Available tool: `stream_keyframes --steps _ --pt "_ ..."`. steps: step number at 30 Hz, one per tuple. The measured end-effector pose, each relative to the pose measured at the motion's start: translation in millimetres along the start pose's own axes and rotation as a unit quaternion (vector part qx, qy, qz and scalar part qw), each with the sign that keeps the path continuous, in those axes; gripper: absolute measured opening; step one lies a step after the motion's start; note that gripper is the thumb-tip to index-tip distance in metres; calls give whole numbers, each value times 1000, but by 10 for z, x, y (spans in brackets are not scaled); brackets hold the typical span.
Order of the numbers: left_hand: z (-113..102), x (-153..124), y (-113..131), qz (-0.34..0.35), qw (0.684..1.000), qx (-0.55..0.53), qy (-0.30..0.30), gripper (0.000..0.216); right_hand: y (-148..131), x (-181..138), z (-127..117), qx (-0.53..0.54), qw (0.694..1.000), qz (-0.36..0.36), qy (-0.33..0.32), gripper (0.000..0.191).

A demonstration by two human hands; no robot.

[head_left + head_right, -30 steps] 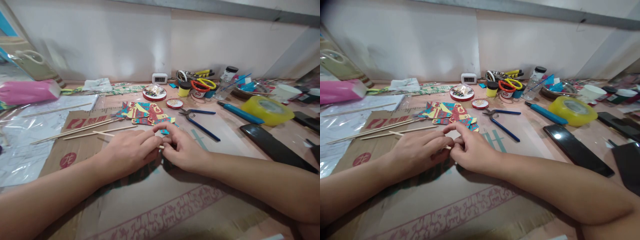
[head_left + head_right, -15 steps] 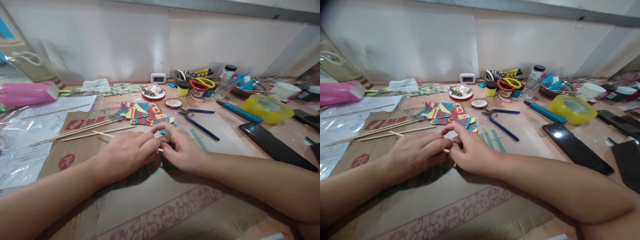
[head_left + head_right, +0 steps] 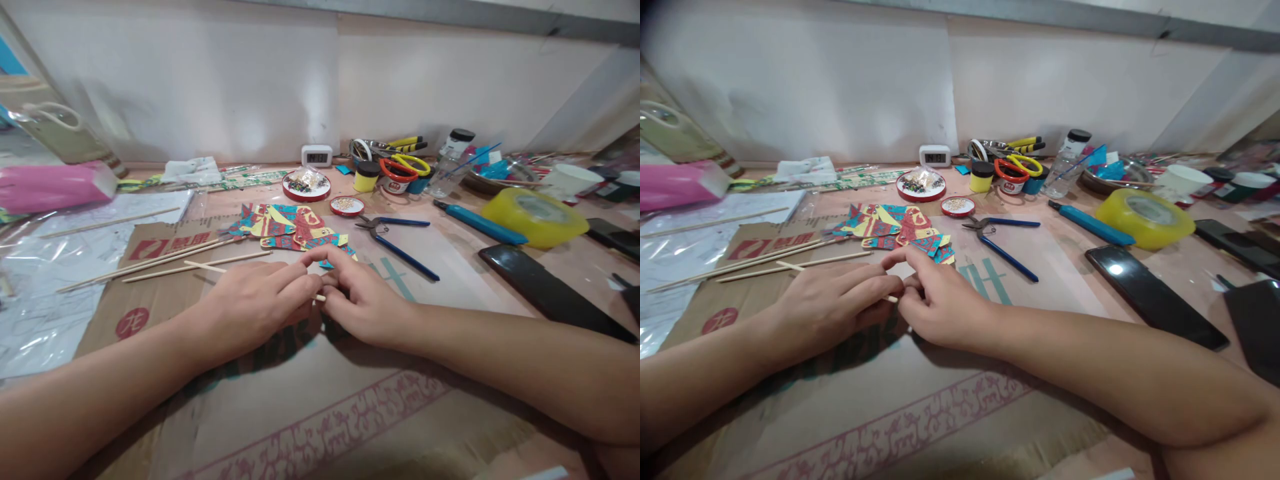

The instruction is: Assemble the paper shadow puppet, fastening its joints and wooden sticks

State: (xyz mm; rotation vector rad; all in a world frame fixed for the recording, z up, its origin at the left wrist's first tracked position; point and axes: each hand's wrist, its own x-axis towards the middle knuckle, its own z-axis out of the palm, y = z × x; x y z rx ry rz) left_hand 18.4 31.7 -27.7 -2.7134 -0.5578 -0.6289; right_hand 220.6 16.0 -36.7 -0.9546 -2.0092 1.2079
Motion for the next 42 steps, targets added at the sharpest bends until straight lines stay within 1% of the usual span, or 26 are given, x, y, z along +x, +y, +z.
stream_keyframes --steps 5,10,13,17,21,24,27,31,36,42 --pt "-2 2 -6 7 1000 -2 -8 21 -17 1 -7 -39 999 2 6 41" --pt "1 5 -6 5 1000 -9 -22 22 -49 -4 -14 -75 997 -1 21 39" --pt "0 9 -5 4 1000 -12 -21 21 -63 -4 -18 -83 996 1 26 40" --pt "5 12 5 1 1000 -2 -10 19 -52 5 -15 -61 998 4 21 41" --pt "7 12 21 -29 1000 -3 11 13 -31 4 -5 -25 999 -1 27 41" --pt "-4 10 22 -50 998 -36 9 10 -33 -30 0 -4 998 -37 54 40" --pt "-17 7 16 -49 997 -51 -1 14 -54 -83 5 -10 993 -81 80 38" --pt "-10 12 19 -42 998 -50 2 18 -80 -125 18 -29 990 -114 79 39" --pt "16 11 30 -52 997 -57 18 24 -78 -105 24 -21 990 -119 67 36" --pt "35 14 19 -52 996 -69 22 26 -86 -87 33 51 992 -97 54 34"
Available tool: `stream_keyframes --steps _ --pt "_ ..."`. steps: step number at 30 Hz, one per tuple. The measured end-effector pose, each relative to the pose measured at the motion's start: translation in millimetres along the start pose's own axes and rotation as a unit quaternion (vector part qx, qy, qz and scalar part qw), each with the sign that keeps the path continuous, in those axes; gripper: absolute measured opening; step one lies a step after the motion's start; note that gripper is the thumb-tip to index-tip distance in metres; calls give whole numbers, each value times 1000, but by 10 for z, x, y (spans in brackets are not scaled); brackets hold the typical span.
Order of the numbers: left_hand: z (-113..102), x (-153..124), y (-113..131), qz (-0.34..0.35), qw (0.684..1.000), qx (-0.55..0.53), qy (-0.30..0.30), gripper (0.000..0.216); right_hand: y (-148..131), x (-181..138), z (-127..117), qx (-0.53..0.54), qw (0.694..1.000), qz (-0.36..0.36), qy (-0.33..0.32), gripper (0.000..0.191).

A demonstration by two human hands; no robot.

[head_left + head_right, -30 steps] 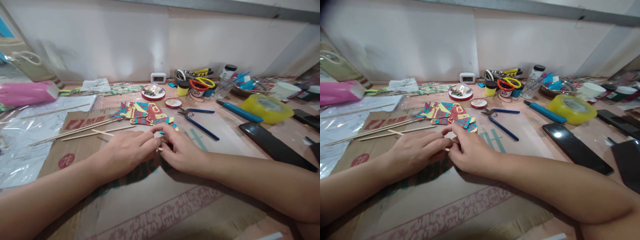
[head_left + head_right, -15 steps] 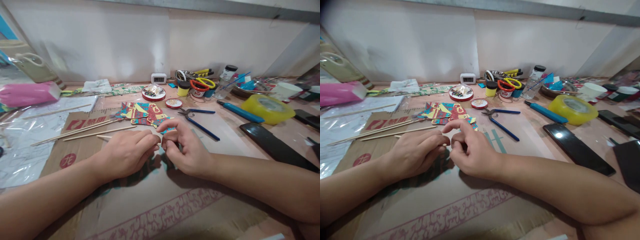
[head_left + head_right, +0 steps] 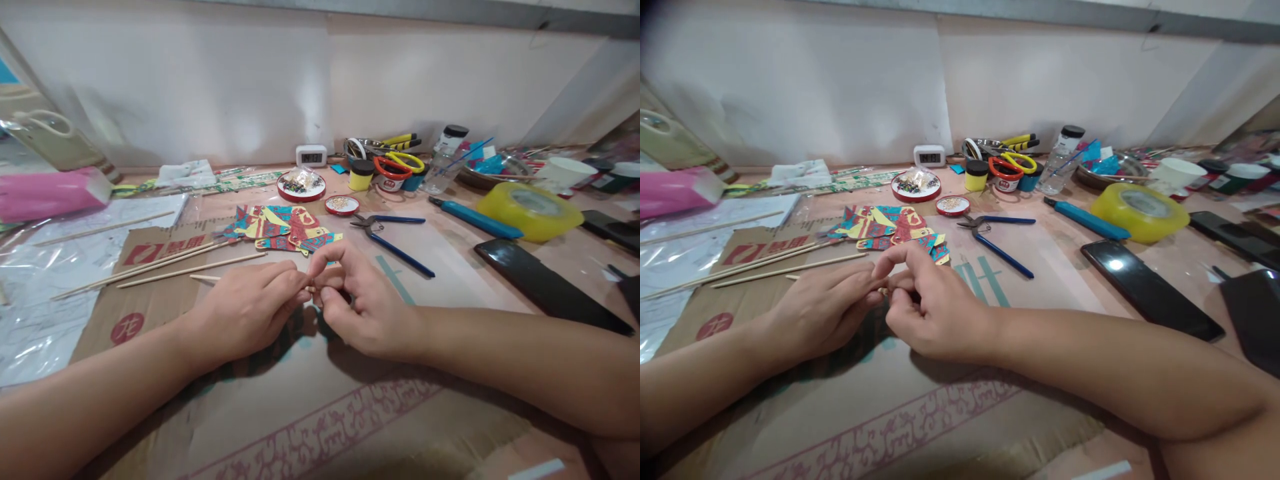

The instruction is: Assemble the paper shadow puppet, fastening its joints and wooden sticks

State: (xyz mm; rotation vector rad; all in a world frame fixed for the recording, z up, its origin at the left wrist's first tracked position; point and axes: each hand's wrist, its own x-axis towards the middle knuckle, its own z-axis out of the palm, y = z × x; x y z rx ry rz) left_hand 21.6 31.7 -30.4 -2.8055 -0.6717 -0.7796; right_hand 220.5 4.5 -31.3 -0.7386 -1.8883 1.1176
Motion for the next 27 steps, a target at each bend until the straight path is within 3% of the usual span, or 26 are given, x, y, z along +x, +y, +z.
stream_keyframes --steps 7,27 --pt "-16 18 12 9 1000 13 3 30 -22 1 5 52 998 32 0 33" --pt "-66 40 65 -7 998 56 17 29 -55 23 -45 -184 983 -16 10 24"
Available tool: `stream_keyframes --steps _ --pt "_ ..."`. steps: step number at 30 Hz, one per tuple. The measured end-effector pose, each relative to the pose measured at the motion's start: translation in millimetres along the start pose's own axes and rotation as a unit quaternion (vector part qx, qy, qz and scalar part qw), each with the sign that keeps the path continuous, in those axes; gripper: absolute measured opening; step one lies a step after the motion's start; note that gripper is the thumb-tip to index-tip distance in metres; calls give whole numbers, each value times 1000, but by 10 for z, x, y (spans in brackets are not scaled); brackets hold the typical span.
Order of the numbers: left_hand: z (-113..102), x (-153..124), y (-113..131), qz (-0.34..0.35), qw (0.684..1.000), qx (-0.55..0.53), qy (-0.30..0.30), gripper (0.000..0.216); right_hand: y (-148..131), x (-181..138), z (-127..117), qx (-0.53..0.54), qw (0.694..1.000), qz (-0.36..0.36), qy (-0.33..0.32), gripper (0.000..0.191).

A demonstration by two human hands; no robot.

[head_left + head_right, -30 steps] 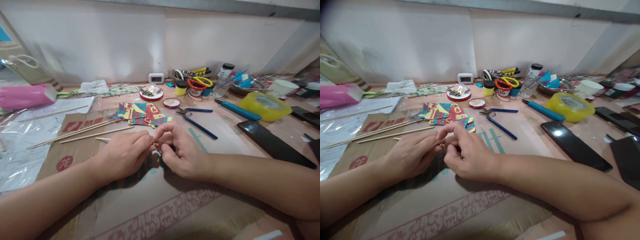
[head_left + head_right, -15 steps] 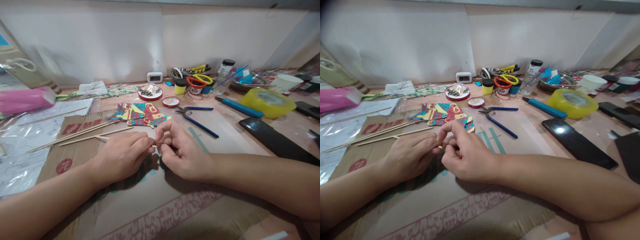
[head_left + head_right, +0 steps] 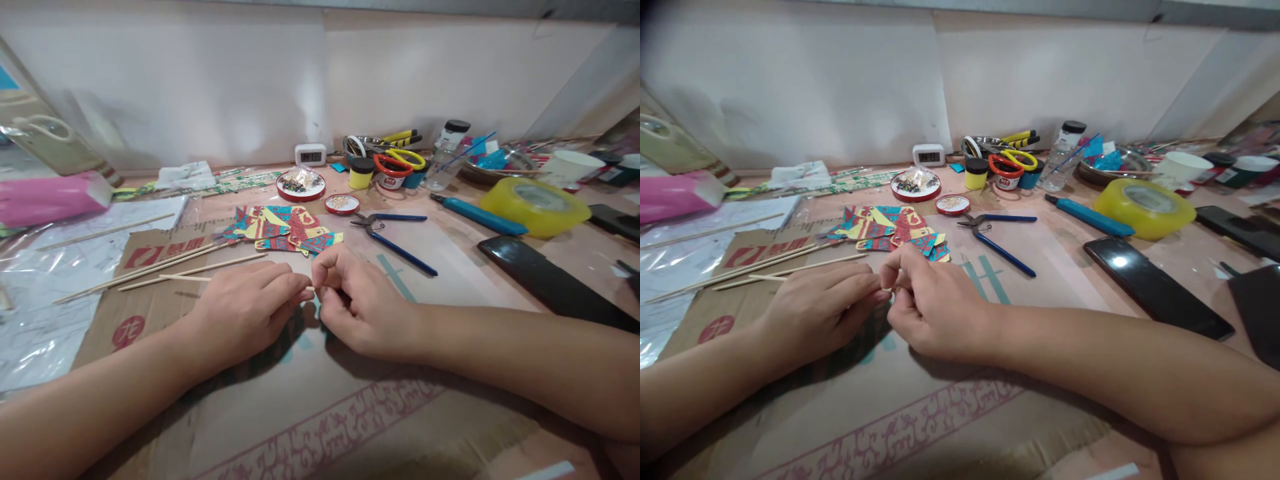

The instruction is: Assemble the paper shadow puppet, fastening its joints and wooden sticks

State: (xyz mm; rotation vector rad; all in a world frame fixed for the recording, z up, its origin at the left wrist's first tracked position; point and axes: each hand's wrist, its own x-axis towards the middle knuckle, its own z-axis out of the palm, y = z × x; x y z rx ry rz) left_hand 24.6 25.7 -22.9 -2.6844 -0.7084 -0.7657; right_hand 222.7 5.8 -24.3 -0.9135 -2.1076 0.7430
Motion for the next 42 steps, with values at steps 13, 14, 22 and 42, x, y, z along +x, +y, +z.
stream_keyframes --steps 13,14,22,42 --pt "-26 -10 -1 5 999 -37 -4 27 6 -15 7 -15 1000 -23 -1 23" --pt "-34 -4 3 4 999 -42 -6 26 8 -15 5 -14 1000 -27 3 23" --pt "-14 24 1 7 1000 11 -26 30 20 2 -4 -68 997 -34 19 18" --pt "-23 57 -13 -31 999 5 -23 33 42 30 -22 -82 994 -59 47 18"
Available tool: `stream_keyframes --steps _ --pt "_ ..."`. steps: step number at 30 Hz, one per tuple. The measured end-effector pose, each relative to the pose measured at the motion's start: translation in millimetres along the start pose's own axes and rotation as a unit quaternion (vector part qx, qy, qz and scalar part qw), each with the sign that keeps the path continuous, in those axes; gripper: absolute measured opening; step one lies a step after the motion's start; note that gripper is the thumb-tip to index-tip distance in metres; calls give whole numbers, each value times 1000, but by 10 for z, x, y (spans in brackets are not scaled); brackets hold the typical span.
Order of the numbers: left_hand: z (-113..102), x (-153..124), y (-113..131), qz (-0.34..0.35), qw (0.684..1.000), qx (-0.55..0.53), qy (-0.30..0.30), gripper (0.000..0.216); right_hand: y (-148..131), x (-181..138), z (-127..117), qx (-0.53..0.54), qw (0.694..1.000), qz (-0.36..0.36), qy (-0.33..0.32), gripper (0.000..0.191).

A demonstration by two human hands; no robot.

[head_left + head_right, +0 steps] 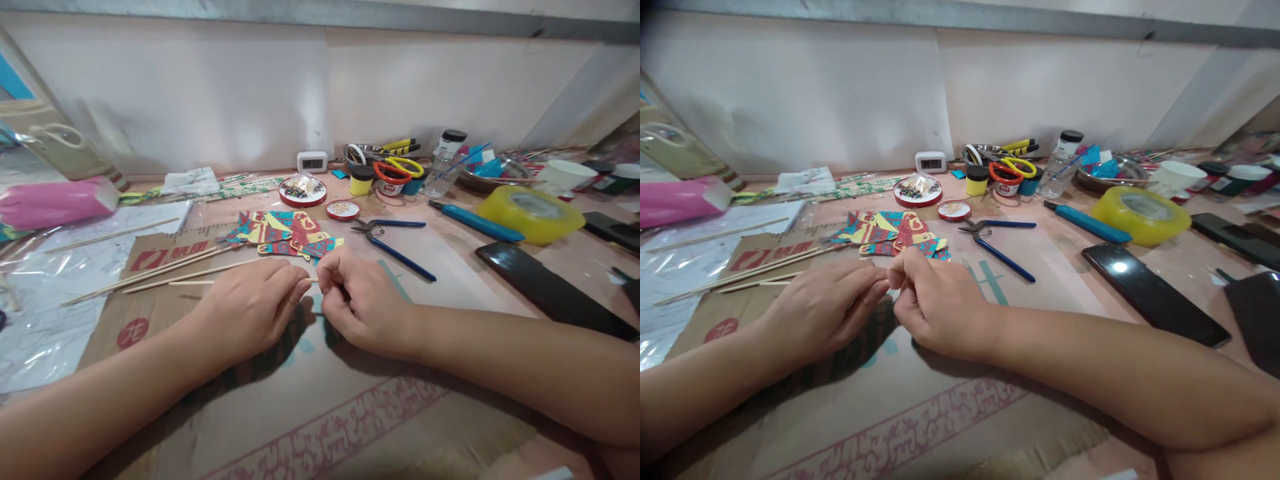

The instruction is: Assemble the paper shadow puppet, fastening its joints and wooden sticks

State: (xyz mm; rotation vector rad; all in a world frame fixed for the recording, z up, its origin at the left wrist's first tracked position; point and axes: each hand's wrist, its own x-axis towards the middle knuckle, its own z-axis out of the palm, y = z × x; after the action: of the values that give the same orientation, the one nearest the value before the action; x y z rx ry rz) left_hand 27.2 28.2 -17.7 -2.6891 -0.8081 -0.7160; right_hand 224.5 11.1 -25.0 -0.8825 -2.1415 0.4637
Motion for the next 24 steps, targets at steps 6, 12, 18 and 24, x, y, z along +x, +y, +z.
stream_keyframes --steps 6,12,18,24 --pt "12 -19 -12 14 995 -90 -26 25 31 -46 38 158 987 39 0 22" --pt "21 -25 -32 2 987 -159 -37 17 7 -78 67 218 976 31 2 25" --pt "8 -26 -18 -2 987 -156 -40 19 -11 -69 53 190 982 15 10 26" --pt "0 -16 -5 9 990 -139 -30 19 -11 -67 43 176 984 15 7 26"
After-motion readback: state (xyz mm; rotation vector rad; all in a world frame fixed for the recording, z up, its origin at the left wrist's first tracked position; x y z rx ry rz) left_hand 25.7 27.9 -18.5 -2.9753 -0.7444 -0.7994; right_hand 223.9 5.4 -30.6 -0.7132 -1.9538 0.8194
